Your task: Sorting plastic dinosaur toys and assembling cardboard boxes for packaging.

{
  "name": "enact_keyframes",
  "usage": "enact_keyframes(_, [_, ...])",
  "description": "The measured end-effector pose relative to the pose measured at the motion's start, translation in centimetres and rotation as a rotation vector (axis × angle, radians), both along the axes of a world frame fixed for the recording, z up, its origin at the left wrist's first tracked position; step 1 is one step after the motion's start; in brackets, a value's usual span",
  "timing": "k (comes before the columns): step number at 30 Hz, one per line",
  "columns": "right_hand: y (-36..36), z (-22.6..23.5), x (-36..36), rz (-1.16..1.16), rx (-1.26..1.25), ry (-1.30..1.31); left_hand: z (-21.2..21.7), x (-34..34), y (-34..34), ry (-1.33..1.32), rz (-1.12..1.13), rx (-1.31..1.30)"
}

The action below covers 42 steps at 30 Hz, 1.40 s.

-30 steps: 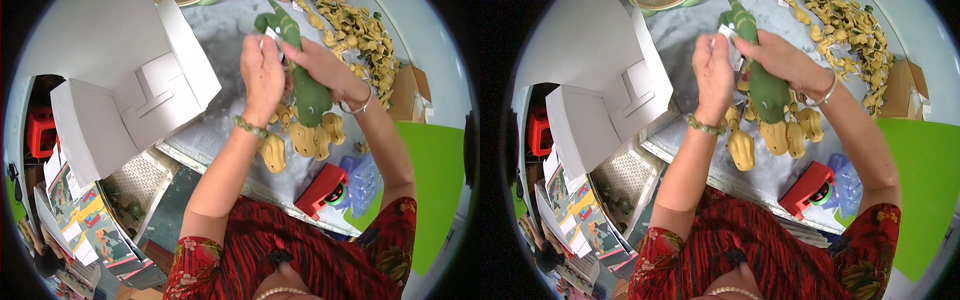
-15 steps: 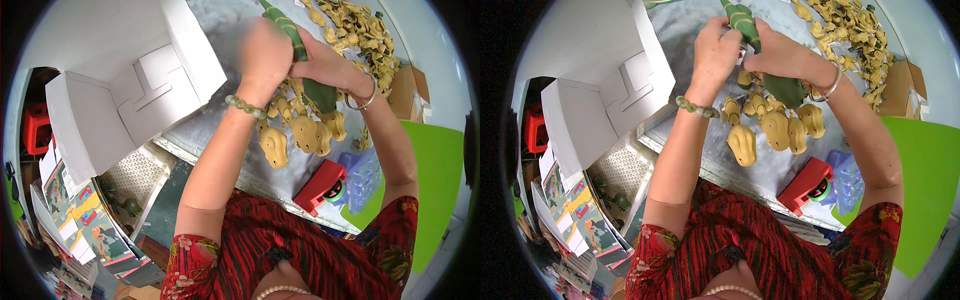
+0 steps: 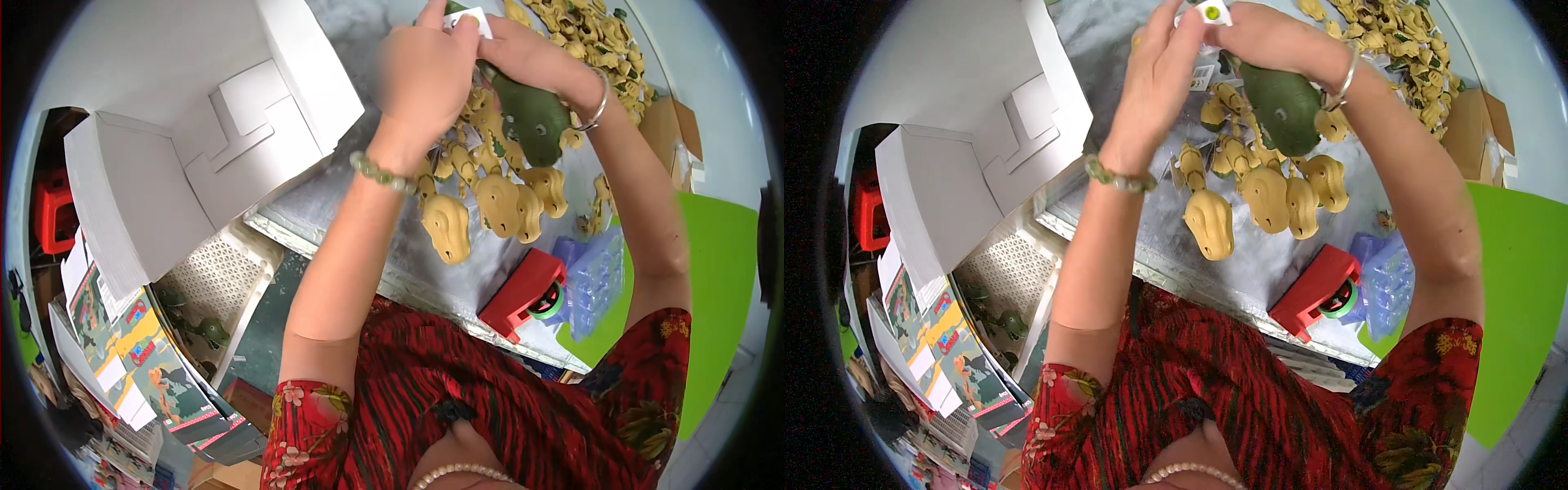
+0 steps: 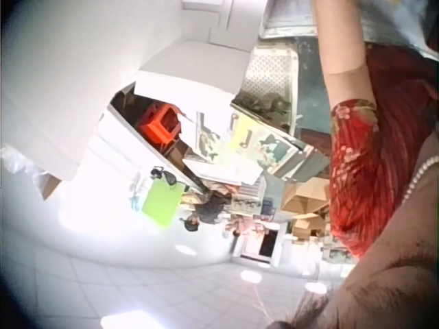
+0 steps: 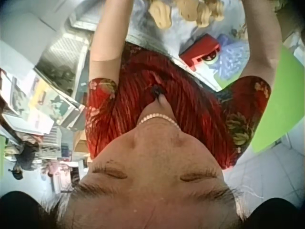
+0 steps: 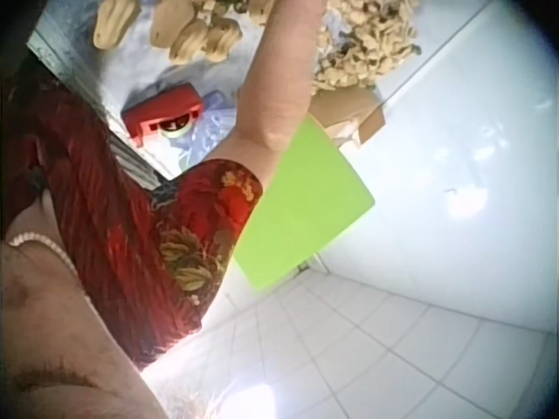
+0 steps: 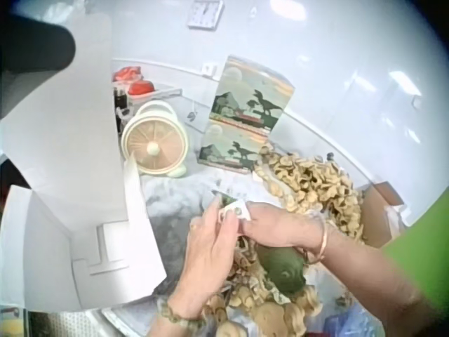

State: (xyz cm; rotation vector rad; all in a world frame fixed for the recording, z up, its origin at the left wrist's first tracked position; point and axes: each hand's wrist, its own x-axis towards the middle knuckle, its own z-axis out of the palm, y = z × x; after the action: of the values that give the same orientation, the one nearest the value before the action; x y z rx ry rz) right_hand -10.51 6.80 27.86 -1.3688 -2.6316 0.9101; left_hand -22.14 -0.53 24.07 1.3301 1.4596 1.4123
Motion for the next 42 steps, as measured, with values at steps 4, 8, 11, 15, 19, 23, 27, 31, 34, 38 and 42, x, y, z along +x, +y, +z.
enact_keyframes(4, [-1.8,2.3,-1.9,-0.344,-0.566,-0.028,-9.0,1.0,-3.9,0.028,0.072,-0.077])
enact_keyframes(8, [-0.2,-3.3,-1.2,-0.265,-0.815,0.029,-16.3,1.3,-4.9,0.387,0.199,-0.369])
enact_keyframes(11, [0.5,-7.2,-1.5,-0.304,-0.908,0.043,-17.2,0.7,-3.5,0.072,0.15,-0.571])
enact_keyframes(15, [1.6,-11.5,-0.9,-0.009,-0.604,-0.219,-16.8,0.8,-2.3,0.347,0.195,-0.331])
enact_keyframes(19, [1.2,-11.6,-1.7,0.022,-0.599,-0.207,-19.7,0.9,-2.2,0.289,0.325,-0.075])
enact_keyframes(23, [1.4,-11.7,-1.6,0.034,-0.598,-0.254,-20.0,1.3,-2.3,0.219,0.26,-0.196])
enact_keyframes(27, [0.8,-12.0,-1.3,0.02,-0.633,-0.338,-20.0,1.4,-2.9,0.296,0.226,-0.165])
enact_keyframes(31, [0.3,-11.1,-2.7,0.004,-0.654,-0.363,-19.6,1.2,-3.2,0.192,0.174,-0.228])
enact_keyframes(34, [0.5,-11.3,-2.5,0.051,-0.75,-0.422,-19.7,1.4,-3.4,0.229,0.143,-0.245])
enact_keyframes(38, [1.8,-14.6,-0.3,0.263,-0.59,-0.478,-18.8,1.6,-3.4,0.213,0.152,-0.246])
enact_keyframes(42, [2.3,-17.2,-0.1,0.48,-0.398,-0.518,-20.0,2.1,-3.8,0.082,0.209,-0.281])
